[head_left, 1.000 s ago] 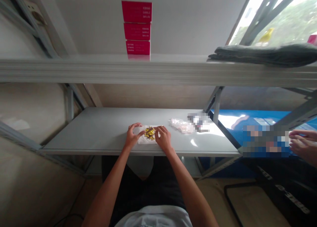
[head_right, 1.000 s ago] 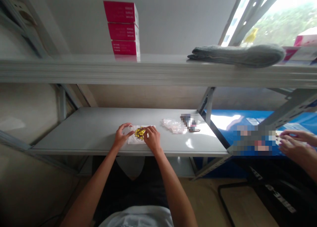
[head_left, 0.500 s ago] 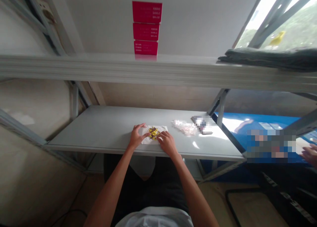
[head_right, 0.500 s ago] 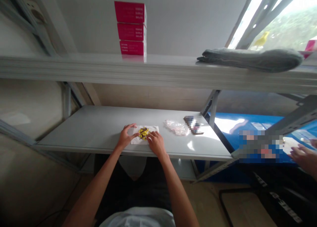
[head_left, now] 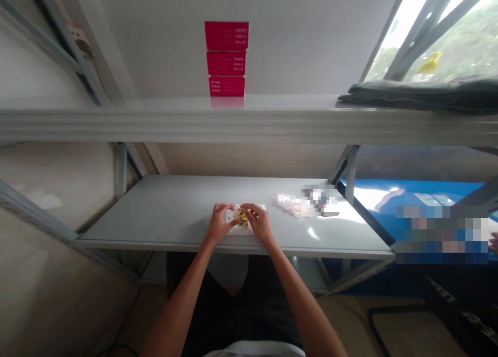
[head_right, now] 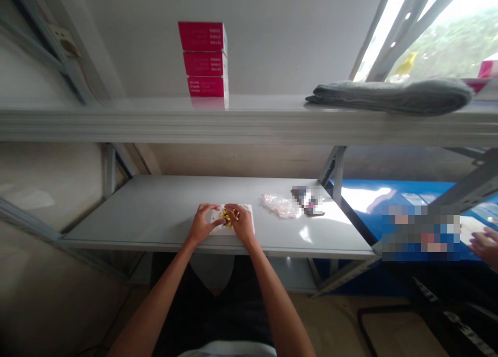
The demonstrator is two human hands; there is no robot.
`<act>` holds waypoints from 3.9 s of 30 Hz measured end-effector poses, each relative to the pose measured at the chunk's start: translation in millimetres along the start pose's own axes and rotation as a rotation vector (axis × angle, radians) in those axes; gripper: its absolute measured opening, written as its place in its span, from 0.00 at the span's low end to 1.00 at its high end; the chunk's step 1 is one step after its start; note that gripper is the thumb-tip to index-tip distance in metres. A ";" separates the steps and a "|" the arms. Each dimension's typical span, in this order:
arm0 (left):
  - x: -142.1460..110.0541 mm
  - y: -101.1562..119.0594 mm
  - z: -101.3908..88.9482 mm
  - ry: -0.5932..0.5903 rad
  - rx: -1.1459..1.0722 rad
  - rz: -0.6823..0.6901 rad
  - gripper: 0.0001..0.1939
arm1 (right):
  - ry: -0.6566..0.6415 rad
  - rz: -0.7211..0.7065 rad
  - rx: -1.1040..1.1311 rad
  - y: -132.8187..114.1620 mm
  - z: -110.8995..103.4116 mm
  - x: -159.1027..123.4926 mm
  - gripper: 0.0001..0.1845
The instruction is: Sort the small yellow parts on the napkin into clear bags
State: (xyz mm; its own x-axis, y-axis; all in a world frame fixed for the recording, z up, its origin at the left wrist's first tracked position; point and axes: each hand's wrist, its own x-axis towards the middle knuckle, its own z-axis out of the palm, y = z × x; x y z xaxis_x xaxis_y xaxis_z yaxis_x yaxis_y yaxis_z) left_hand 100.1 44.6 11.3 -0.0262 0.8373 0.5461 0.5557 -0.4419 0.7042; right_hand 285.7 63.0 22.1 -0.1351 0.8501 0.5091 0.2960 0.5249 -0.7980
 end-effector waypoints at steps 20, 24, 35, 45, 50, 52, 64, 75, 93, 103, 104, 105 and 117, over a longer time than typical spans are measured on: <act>-2.9 -0.8 0.4 -0.010 -0.138 -0.087 0.42 | -0.119 -0.023 -0.244 18.4 -18.2 -14.2 0.05; -2.9 -1.1 1.3 -0.048 -0.076 -0.023 0.41 | -0.030 0.016 -0.045 14.4 -8.5 4.0 0.08; -3.0 -2.2 1.9 -0.017 0.025 0.096 0.41 | -0.217 -0.058 0.023 18.6 7.8 8.0 0.13; -0.4 -4.1 1.6 0.009 0.115 0.147 0.34 | -0.097 0.026 0.244 21.7 -2.3 6.6 0.15; -0.5 -6.6 1.9 0.011 -0.041 0.057 0.25 | -0.032 -0.013 0.226 17.1 -9.1 4.6 0.15; -1.3 -7.9 2.3 0.052 -0.110 0.009 0.25 | 0.047 -0.005 0.186 16.0 -13.4 1.6 0.14; -2.7 -4.8 -0.1 0.081 -0.186 -0.077 0.27 | -0.112 -0.106 -0.427 19.2 -8.9 -25.6 0.06; -1.6 -9.2 1.0 -0.013 -0.051 -0.038 0.26 | 0.021 0.002 -0.002 16.9 -13.1 -3.2 0.08; -1.0 -12.1 0.8 -0.014 -0.122 -0.045 0.24 | -0.043 0.006 0.029 18.6 -3.2 10.0 0.19; -2.6 -20.5 6.0 0.172 -0.238 -0.218 0.23 | -0.179 -0.163 -0.354 17.4 -7.0 -11.4 0.02; -2.9 -19.5 5.6 0.155 -0.204 -0.196 0.23 | -0.189 -0.158 -0.369 17.4 -4.9 -12.3 0.02; -3.1 -18.3 5.0 0.140 -0.169 -0.173 0.23 | -0.192 -0.150 -0.377 17.7 -3.1 -13.0 0.03; -1.9 -6.8 1.0 -0.018 0.000 0.031 0.25 | -0.010 0.029 0.112 4.9 -14.7 10.5 0.11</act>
State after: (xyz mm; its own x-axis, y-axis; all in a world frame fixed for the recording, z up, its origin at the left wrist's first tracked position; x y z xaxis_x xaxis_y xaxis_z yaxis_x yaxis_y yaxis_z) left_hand 97.3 46.4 5.1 0.0063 0.8288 0.5595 0.5557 -0.4681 0.6871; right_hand 299.6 74.0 28.2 -0.1372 0.8650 0.4826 0.1924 0.5012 -0.8437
